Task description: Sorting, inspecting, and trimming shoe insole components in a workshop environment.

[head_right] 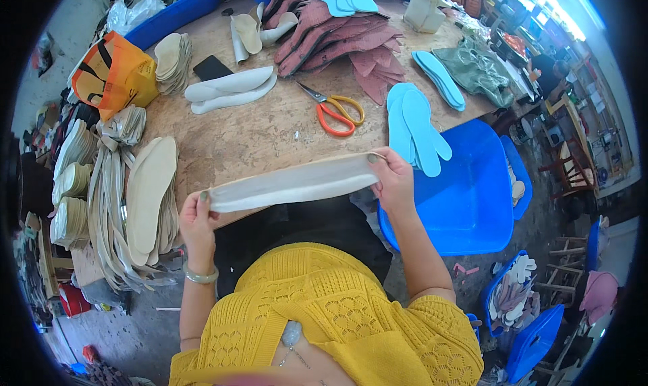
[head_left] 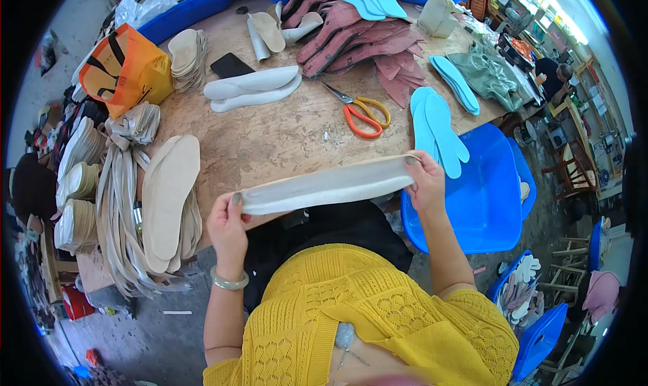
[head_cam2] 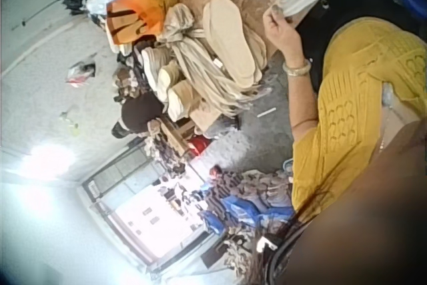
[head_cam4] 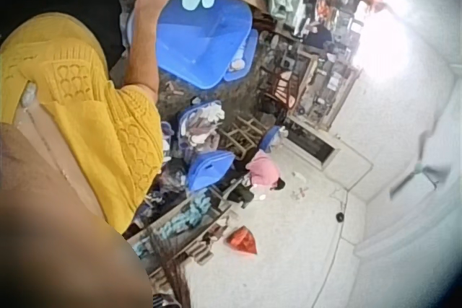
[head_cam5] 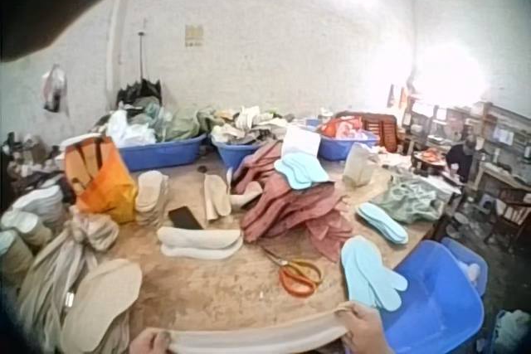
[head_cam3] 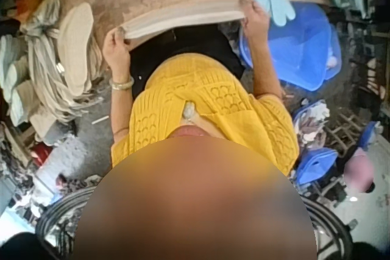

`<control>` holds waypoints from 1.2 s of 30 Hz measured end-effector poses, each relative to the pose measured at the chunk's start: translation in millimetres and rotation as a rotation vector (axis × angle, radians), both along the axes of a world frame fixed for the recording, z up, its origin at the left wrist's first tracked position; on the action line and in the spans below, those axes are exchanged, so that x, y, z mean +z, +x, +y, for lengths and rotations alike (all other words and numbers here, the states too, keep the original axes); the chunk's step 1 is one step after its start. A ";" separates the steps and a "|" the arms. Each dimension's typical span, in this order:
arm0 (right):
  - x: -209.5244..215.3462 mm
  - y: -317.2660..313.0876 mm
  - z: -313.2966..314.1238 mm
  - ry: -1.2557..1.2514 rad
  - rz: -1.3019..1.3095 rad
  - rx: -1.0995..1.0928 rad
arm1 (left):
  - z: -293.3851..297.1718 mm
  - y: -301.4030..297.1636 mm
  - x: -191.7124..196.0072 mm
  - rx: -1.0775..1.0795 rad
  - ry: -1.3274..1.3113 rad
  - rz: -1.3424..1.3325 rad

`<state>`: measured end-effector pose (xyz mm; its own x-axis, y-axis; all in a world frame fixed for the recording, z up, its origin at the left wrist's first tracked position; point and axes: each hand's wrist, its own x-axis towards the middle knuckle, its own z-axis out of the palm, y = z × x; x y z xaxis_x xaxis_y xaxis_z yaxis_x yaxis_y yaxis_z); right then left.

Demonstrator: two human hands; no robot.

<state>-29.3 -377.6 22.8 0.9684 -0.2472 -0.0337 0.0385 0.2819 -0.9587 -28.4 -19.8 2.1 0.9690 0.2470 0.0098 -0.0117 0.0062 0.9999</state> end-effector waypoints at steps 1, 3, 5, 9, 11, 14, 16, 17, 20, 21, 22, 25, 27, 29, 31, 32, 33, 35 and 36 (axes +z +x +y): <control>-1.8 3.3 0.0 -0.018 0.092 0.061 | -8.2 3.5 2.8 -0.032 0.058 -0.022; 8.1 14.8 4.5 -0.250 0.136 0.117 | -23.2 22.2 14.1 -0.125 0.061 -0.009; 0.2 29.5 -3.4 -0.546 0.118 0.246 | -35.4 41.2 31.8 -0.215 0.044 -0.032; 13.4 54.1 -11.3 -1.105 -0.238 0.102 | -61.4 63.0 50.6 -0.350 0.142 -0.217; 47.9 55.6 28.8 -1.068 -0.402 0.167 | -63.0 61.9 52.5 -0.389 0.210 -0.232; 53.7 67.1 67.4 -0.972 -0.402 0.570 | -67.5 57.3 60.3 -0.459 0.349 -0.283; 65.4 69.2 82.4 -0.892 -0.220 0.800 | -64.3 47.0 69.8 -0.472 0.436 -0.291; 60.6 69.8 85.5 -0.910 -0.212 0.836 | -61.4 39.7 74.7 -0.479 0.437 -0.284; 37.6 51.3 96.7 -0.737 -0.368 0.781 | -47.6 23.4 76.6 -0.600 0.479 -0.148; 35.8 43.2 99.7 -0.678 -0.505 0.763 | -41.4 16.8 78.2 -0.652 0.630 -0.103; 44.7 35.1 101.0 -0.703 -0.535 0.789 | -40.7 7.9 77.9 -0.661 0.522 -0.085; 72.3 16.3 93.3 -0.759 -0.491 0.871 | -23.3 -6.2 75.3 -0.807 0.458 0.037; 81.5 12.3 89.2 -0.772 -0.435 0.957 | -19.8 -13.3 81.0 -0.882 0.456 -0.040; 86.2 10.7 86.8 -0.710 -0.353 1.183 | -23.0 -16.4 86.3 -0.932 0.458 -0.109; 78.0 13.5 89.0 -0.639 -0.244 1.329 | -29.8 -16.1 93.0 -1.068 0.574 -0.352; 77.0 12.8 88.0 -0.698 -0.210 1.415 | -35.3 -14.3 96.9 -1.096 0.622 -0.422; 77.0 11.7 85.2 -0.754 -0.178 1.496 | -37.9 -13.3 100.7 -1.081 0.634 -0.418; 91.0 1.8 85.6 -0.860 -0.292 1.534 | -38.9 -16.6 106.9 -1.193 0.706 -0.420; 89.9 -3.3 86.1 -0.888 -0.339 1.486 | -43.3 -20.3 113.5 -1.179 0.732 -0.397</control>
